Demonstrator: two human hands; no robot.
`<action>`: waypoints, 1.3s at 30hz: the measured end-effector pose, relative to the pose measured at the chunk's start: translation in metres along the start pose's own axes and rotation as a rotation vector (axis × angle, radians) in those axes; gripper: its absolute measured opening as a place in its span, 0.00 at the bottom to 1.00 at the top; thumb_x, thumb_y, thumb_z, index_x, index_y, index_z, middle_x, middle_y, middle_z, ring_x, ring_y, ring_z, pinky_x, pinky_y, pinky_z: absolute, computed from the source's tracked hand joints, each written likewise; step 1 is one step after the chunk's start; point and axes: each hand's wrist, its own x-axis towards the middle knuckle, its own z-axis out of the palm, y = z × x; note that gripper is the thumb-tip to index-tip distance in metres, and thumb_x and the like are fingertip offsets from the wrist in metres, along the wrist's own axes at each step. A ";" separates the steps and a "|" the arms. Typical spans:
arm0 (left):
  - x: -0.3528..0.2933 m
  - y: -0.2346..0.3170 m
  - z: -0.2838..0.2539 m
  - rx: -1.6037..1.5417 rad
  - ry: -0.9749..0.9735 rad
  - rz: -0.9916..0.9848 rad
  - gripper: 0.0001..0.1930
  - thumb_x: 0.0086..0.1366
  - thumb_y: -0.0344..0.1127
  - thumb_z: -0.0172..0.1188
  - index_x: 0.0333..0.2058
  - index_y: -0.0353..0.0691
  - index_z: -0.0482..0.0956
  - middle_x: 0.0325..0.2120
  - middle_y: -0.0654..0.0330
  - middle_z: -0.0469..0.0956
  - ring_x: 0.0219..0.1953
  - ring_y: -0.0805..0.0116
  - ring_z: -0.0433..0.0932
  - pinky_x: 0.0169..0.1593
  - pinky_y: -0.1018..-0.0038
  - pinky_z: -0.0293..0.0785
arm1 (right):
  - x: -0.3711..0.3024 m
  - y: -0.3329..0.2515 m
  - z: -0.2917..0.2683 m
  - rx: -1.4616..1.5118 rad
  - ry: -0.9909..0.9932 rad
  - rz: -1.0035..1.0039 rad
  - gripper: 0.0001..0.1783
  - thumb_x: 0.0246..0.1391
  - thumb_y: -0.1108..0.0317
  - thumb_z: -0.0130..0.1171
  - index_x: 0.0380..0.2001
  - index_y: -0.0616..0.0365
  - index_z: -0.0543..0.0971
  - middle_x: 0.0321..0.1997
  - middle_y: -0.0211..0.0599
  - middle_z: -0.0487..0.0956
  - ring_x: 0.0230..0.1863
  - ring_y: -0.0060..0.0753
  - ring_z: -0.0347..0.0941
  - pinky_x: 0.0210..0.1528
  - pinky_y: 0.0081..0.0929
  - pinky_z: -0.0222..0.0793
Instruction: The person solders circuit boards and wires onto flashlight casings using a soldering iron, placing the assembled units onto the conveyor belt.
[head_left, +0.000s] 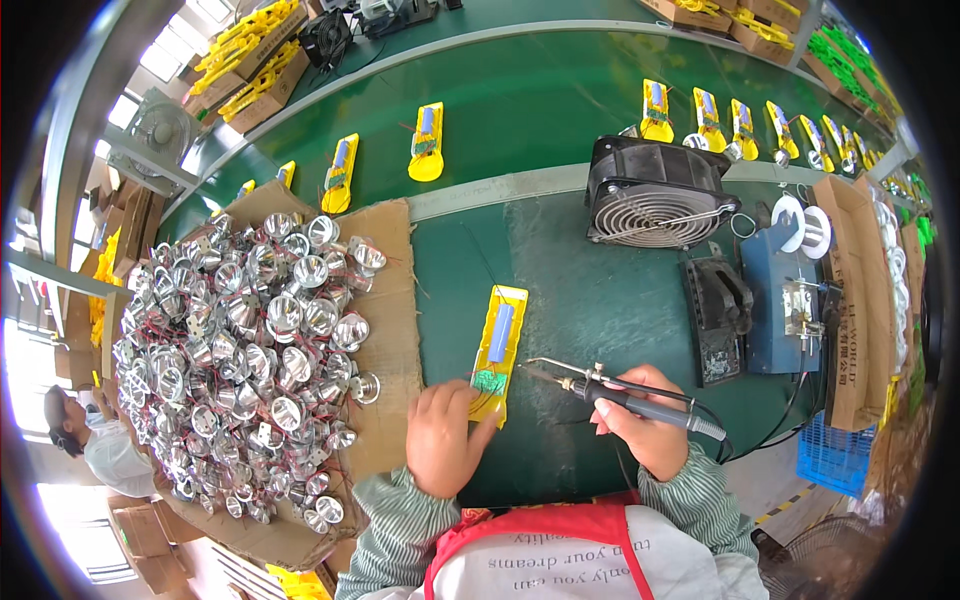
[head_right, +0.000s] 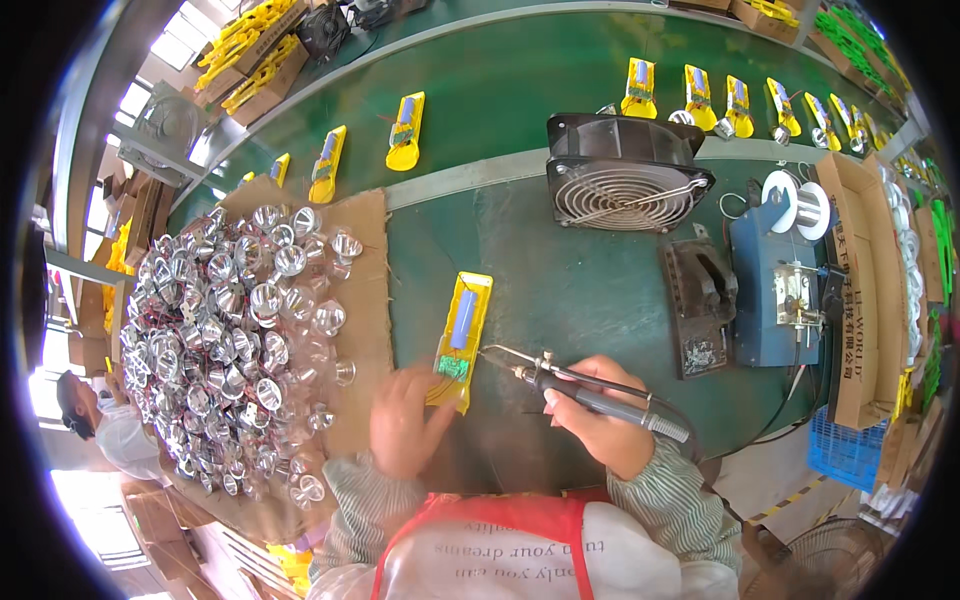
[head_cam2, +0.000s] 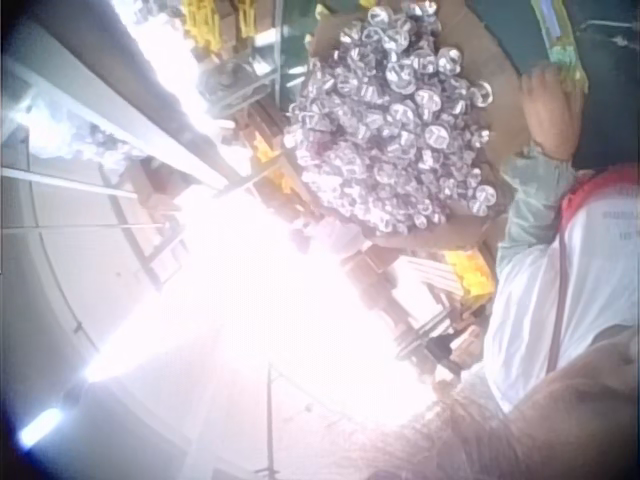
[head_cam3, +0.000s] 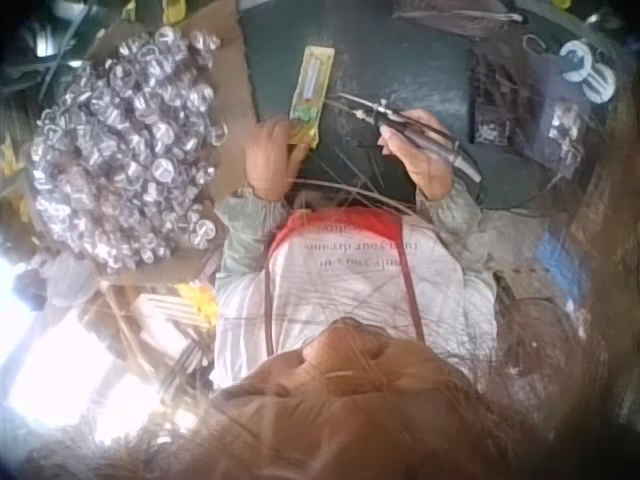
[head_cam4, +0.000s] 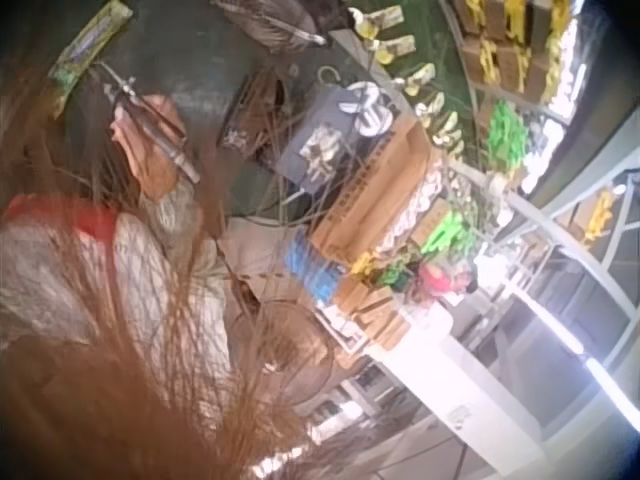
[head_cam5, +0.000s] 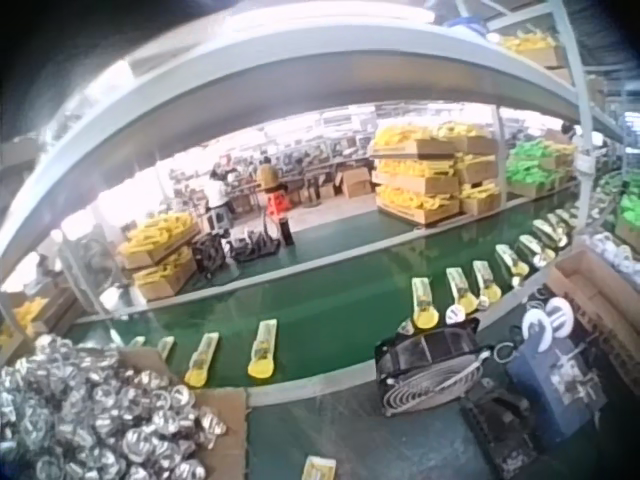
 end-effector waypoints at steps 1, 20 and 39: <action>-0.004 0.003 -0.003 0.069 0.012 0.079 0.15 0.48 0.36 0.64 0.35 0.39 0.74 0.34 0.57 0.74 0.37 0.55 0.72 0.40 0.63 0.67 | -0.001 0.001 -0.002 -0.008 0.003 -0.010 0.10 0.49 0.77 0.58 0.34 0.69 0.71 0.28 0.42 0.78 0.26 0.25 0.76 0.27 0.19 0.74; 0.327 -0.002 0.077 -0.588 -0.053 0.197 0.27 0.54 0.34 0.60 0.53 0.39 0.66 0.50 0.49 0.68 0.51 0.51 0.69 0.55 0.67 0.66 | 0.007 0.003 -0.040 0.003 0.240 0.043 0.11 0.48 0.79 0.56 0.33 0.66 0.66 0.28 0.44 0.75 0.26 0.28 0.75 0.26 0.22 0.75; 0.139 -0.016 0.022 0.313 0.042 -0.001 0.33 0.50 0.28 0.60 0.57 0.47 0.61 0.54 0.50 0.60 0.39 0.50 0.72 0.42 0.61 0.73 | -0.001 -0.011 -0.025 -0.022 0.228 0.017 0.09 0.47 0.80 0.57 0.32 0.68 0.68 0.25 0.43 0.76 0.24 0.26 0.75 0.26 0.21 0.74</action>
